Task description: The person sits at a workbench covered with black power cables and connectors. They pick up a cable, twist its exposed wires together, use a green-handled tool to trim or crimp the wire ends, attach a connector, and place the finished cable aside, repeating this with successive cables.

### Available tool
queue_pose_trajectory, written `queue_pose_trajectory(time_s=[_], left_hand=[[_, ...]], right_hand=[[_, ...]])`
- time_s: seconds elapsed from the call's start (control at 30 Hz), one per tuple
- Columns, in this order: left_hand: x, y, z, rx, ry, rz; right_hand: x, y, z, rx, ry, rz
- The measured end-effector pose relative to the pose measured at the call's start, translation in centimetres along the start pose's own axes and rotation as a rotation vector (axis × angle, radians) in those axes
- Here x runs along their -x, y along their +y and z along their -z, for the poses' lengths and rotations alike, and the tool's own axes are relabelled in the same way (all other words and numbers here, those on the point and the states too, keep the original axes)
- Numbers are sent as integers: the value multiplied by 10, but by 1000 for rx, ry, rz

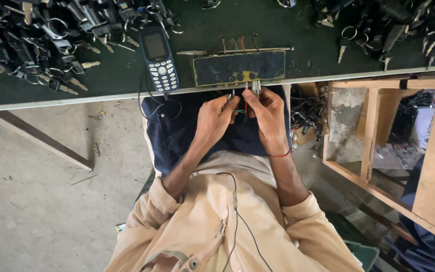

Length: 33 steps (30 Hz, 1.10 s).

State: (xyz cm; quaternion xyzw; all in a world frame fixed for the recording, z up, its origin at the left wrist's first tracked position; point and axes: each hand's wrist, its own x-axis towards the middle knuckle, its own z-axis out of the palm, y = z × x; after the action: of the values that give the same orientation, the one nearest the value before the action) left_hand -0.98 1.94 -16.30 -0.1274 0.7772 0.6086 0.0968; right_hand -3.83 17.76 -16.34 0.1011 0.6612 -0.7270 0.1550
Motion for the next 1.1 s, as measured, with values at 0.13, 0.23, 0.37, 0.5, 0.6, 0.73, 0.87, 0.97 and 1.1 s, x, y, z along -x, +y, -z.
queue_pose_trajectory(time_s=[0.13,0.23,0.37,0.5,0.6,0.73,0.87,0.97,1.1], left_hand=[[-7,-1,2,0,-28,22],[-6,5,4,-44,-35,1],[-8,12,7,-18,-37,-3],[-13,18,0,177,10,118],[-8,19,-11,251,130,148],[5,12,-14,395,122,109],[7,0,-2,307,25,146],[-2,-9,11,258,-85,121],[-16,-15,23,224,-267,152]], right_hand=[[1,-3,1,0,1,-20],[2,-6,1,24,-12,-14],[3,-10,-1,19,-25,-18],[2,-16,-5,-4,-68,-18],[3,-21,-6,83,-83,-44],[4,-22,-8,45,-37,-8],[3,-17,-9,-24,-15,-26],[1,-14,-7,-32,1,-43],[-1,-14,-6,26,-24,4]])
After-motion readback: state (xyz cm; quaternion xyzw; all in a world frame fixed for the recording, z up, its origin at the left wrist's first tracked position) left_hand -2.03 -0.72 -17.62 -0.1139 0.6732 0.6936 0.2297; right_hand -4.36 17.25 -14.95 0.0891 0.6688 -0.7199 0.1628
